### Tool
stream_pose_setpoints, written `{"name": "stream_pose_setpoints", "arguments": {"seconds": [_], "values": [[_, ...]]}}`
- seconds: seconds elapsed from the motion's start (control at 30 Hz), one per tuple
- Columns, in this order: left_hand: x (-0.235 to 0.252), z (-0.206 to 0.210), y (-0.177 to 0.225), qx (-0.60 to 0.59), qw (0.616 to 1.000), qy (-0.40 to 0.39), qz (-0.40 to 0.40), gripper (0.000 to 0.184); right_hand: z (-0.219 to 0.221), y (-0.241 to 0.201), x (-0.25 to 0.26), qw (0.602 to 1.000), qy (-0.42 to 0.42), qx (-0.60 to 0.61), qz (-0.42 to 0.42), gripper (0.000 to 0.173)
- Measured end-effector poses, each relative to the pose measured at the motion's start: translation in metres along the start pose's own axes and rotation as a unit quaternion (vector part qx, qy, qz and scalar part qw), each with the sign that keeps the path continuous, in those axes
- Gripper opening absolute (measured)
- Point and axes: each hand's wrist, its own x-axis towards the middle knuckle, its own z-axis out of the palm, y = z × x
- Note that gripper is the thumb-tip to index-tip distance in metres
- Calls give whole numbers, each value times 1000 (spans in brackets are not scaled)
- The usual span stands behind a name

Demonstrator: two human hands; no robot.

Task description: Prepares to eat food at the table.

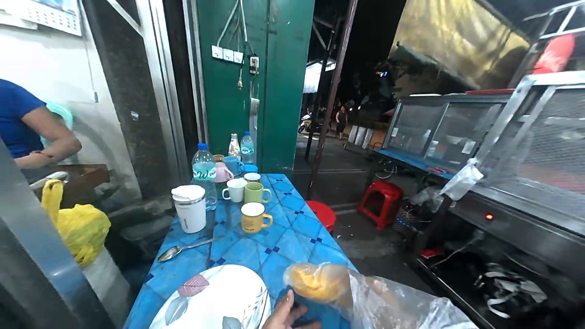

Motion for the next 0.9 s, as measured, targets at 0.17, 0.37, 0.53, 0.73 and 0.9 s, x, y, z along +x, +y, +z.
{"name": "stream_pose_setpoints", "arguments": {"seconds": [0.17,0.37,0.53,0.73,0.9], "values": [[15,22,18,-81,995,54,32,60,3,1,-19,996,0,-51,-72,30],[-15,34,35,232,951,-14,202,57,-18,1,-30,971,157,133,-120,35],[-12,38,50,423,850,23,312,38,-18,15,-32,915,160,362,-79,24],[5,29,58,428,846,68,310,33,-18,57,-35,933,128,277,-190,32],[1,43,61,450,785,25,424,31,-39,9,-37,974,97,165,-123,36]]}}
